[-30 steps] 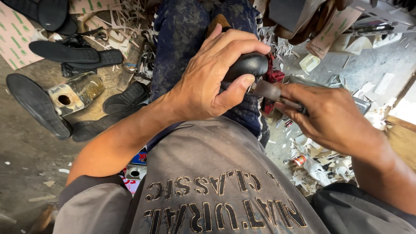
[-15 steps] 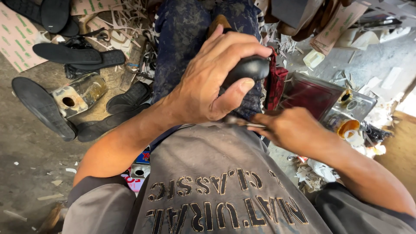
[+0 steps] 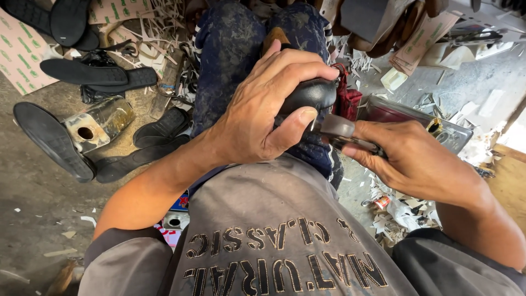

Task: The person applies glue to a shoe sole, then uses pliers and a hammer to shape and secure the heel area. They also use a knife to trim a separate rubber sole piece and fit it to the shoe. The person handles the shoe repeatedly, turning it over and adjusting components.

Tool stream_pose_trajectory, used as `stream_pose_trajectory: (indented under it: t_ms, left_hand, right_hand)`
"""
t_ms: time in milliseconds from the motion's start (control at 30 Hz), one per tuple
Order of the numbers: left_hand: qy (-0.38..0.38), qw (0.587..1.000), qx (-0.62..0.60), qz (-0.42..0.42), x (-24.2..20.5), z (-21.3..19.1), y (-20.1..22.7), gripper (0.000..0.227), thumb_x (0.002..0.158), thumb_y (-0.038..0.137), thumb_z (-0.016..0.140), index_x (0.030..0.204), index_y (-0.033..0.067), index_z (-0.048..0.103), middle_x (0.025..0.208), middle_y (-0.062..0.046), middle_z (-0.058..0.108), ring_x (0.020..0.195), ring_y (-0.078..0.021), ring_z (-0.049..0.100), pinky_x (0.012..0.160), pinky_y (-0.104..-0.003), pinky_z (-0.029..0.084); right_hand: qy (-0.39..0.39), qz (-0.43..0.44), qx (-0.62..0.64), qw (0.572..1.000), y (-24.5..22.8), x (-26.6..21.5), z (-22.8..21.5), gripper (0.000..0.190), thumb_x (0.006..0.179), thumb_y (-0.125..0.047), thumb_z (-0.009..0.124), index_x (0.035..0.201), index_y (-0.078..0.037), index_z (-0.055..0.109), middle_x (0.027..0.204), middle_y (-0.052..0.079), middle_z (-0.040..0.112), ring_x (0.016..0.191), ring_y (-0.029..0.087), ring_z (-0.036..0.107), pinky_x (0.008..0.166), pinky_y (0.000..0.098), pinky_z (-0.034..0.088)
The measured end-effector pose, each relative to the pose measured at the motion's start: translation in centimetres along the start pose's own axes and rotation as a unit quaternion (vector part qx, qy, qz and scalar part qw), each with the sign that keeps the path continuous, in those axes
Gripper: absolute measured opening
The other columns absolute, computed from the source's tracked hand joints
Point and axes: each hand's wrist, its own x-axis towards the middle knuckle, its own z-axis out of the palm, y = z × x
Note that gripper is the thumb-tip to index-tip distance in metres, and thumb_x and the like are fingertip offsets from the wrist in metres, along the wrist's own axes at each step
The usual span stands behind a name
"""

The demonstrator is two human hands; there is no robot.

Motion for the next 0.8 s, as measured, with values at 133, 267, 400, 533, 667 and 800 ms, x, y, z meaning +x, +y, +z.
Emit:
stream_pose_trajectory:
  t_ms: [133, 267, 400, 533, 667, 800]
  left_hand:
    - [-0.001, 1.000, 0.010, 0.001, 0.0, 0.1, -0.1, 0.043, 0.103, 0.032, 0.040, 0.137, 0.0066, 0.052, 0.136, -0.015, 0.057, 0.133, -0.0313, 0.057, 0.128, -0.066, 0.024]
    - [-0.003, 1.000, 0.009, -0.007, -0.1, 0.2, -0.1, 0.043, 0.103, 0.032, 0.041, 0.137, 0.0080, 0.051, 0.136, -0.015, 0.057, 0.133, -0.0317, 0.058, 0.128, -0.066, 0.023]
    - [0.008, 1.000, 0.001, -0.009, 0.0, 0.0, -0.3, 0.042, 0.105, 0.032, 0.040, 0.138, 0.0088, 0.051, 0.137, -0.016, 0.057, 0.134, -0.0317, 0.057, 0.129, -0.063, 0.023]
    - [0.021, 1.000, -0.015, -0.004, 0.1, -0.2, -0.6, 0.042, 0.105, 0.032, 0.040, 0.137, 0.0083, 0.051, 0.136, -0.016, 0.059, 0.133, -0.0310, 0.057, 0.129, -0.060, 0.025]
    - [0.016, 1.000, 0.004, 0.014, -0.1, 0.0, -0.6, 0.044, 0.105, 0.034, 0.036, 0.136, 0.0070, 0.052, 0.135, -0.015, 0.059, 0.132, -0.0309, 0.059, 0.128, -0.063, 0.026]
    - [0.013, 0.999, 0.035, 0.035, -0.7, 0.9, -0.5, 0.045, 0.106, 0.037, 0.037, 0.136, 0.0057, 0.053, 0.134, -0.016, 0.059, 0.129, -0.0340, 0.062, 0.127, -0.067, 0.028]
  right_hand:
    - [-0.022, 0.017, -0.004, 1.000, 0.1, 0.3, -1.0, 0.026, 0.099, -0.033, 0.057, 0.112, -0.012, 0.067, 0.065, 0.003, 0.068, 0.053, 0.021, 0.066, 0.055, 0.0370, 0.048]
    - [-0.044, -0.006, -0.019, 0.999, 0.8, 0.5, -1.9, 0.025, 0.098, -0.032, 0.057, 0.113, -0.014, 0.067, 0.068, 0.002, 0.068, 0.047, 0.020, 0.065, 0.049, 0.0381, 0.049]
    - [-0.036, -0.012, 0.025, 0.999, 0.4, 1.2, -3.0, 0.025, 0.097, -0.033, 0.055, 0.111, -0.017, 0.069, 0.065, -0.003, 0.077, 0.039, 0.015, 0.065, 0.041, 0.0312, 0.047]
    - [0.061, -0.050, -0.030, 0.996, 2.6, 0.0, 1.3, 0.018, 0.102, -0.022, 0.056, 0.110, -0.008, 0.066, 0.069, 0.006, 0.071, 0.042, 0.013, 0.067, 0.039, 0.0258, 0.060]
    - [0.130, -0.078, -0.024, 0.988, 1.4, 0.0, 2.6, 0.021, 0.104, -0.022, 0.053, 0.095, -0.005, 0.062, 0.064, 0.002, 0.058, 0.043, 0.012, 0.055, 0.038, 0.0271, 0.050]
    - [0.095, -0.046, -0.031, 0.994, 1.3, -1.4, 2.9, 0.024, 0.104, -0.025, 0.049, 0.095, -0.005, 0.057, 0.072, 0.006, 0.059, 0.050, 0.020, 0.056, 0.047, 0.0367, 0.045]
